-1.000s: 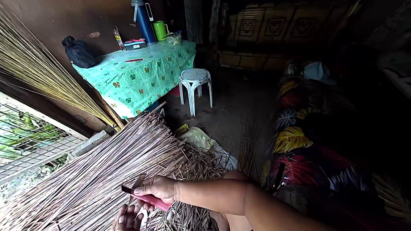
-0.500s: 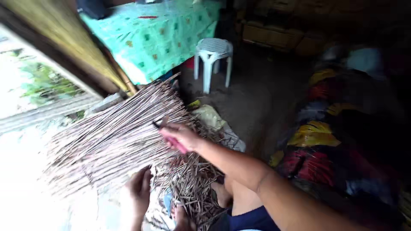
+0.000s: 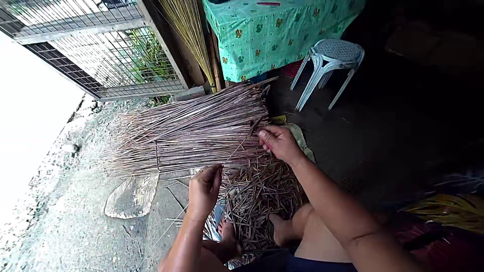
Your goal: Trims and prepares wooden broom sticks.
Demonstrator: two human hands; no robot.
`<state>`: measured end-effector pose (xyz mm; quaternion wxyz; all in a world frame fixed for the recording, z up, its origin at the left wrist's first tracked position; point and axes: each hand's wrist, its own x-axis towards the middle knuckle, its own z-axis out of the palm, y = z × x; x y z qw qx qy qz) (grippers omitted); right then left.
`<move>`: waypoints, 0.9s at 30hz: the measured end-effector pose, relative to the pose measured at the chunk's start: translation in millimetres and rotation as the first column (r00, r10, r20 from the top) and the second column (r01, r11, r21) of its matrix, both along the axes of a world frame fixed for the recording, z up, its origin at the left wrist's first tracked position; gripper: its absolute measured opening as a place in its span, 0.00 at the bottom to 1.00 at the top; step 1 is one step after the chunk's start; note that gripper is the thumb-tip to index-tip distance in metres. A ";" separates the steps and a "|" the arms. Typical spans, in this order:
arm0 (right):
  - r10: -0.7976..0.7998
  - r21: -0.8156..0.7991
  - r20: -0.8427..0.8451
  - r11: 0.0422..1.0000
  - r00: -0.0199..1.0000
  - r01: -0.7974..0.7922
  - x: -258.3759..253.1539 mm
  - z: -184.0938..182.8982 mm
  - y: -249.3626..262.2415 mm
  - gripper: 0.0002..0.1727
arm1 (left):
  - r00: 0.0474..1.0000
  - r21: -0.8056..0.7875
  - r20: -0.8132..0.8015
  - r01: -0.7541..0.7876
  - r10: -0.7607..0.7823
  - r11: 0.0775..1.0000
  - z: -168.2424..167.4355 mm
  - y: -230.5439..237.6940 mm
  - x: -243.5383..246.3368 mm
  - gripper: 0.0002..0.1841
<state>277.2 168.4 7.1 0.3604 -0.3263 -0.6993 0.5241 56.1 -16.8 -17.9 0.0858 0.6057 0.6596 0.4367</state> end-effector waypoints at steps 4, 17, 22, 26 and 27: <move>-0.142 0.095 -0.088 0.984 0.986 0.151 8.6 4.7 9.4 0.15 | 1.000 -0.019 -0.030 -0.003 0.003 1.000 0.6 0.1 4.5 0.12; 0.368 -0.207 0.074 0.915 0.927 -0.346 -15.0 5.4 -24.7 0.15 | 0.969 0.093 -0.189 -0.143 0.158 0.985 -4.9 0.5 8.3 0.11; 0.001 -0.148 0.052 0.989 0.999 0.007 3.8 10.4 5.5 0.15 | 0.946 0.087 -0.270 -0.158 0.176 0.984 -1.4 0.1 3.8 0.12; -0.194 -0.218 -0.095 0.961 0.976 0.170 25.3 13.1 29.1 0.16 | 0.953 0.059 -0.254 -0.156 0.166 0.986 0.7 -0.7 -1.3 0.12; -0.182 -0.180 -0.091 0.970 0.979 0.163 24.8 13.4 28.0 0.15 | 0.952 0.044 -0.255 -0.161 0.167 0.986 1.1 -0.5 -2.9 0.12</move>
